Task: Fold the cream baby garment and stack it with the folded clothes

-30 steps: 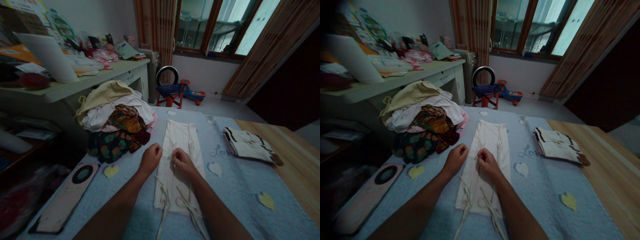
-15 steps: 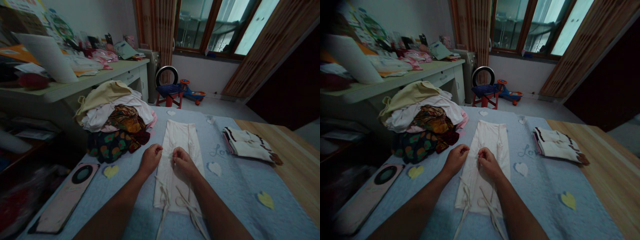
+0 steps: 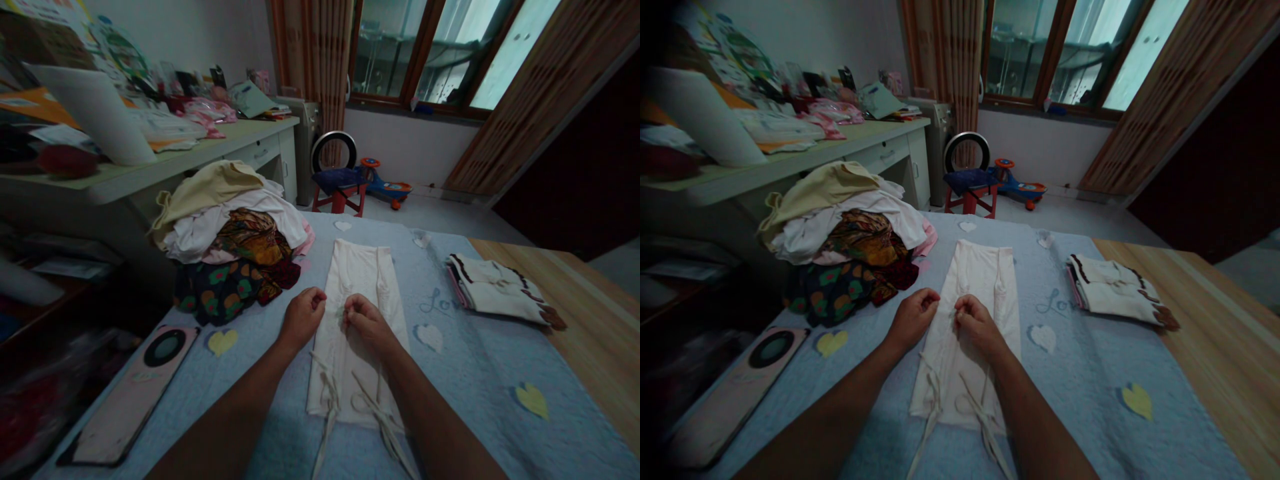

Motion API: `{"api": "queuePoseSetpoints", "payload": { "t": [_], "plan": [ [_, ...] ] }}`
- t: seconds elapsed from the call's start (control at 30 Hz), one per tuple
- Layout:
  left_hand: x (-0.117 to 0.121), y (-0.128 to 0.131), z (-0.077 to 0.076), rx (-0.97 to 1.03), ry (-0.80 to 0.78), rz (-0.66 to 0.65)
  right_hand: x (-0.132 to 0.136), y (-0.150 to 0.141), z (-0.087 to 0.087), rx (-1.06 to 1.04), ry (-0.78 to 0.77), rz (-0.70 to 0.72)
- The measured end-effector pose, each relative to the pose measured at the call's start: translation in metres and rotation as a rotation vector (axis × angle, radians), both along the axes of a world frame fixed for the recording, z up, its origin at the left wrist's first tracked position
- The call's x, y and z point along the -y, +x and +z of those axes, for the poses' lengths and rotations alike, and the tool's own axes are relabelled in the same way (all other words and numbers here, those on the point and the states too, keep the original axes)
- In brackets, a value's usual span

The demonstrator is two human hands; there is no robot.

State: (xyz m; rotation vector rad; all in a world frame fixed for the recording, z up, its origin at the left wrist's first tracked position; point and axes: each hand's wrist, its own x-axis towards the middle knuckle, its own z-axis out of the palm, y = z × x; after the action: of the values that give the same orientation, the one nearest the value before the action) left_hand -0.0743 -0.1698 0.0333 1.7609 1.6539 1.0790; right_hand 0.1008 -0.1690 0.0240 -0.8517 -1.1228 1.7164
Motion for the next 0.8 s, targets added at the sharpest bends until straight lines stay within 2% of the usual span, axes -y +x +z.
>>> {"api": "queuePoseSetpoints", "payload": {
  "t": [0.47, 0.8],
  "plan": [
    [-0.0008, 0.0001, -0.0024, 0.023, -0.002, 0.016, -0.0006, 0.0007, 0.0080, -0.222, -0.070, 0.025],
    [-0.0022, -0.0027, -0.0019, 0.028, -0.005, 0.037, 0.0002, 0.0004, 0.0050, -0.212, -0.066, 0.049]
  ]
}}
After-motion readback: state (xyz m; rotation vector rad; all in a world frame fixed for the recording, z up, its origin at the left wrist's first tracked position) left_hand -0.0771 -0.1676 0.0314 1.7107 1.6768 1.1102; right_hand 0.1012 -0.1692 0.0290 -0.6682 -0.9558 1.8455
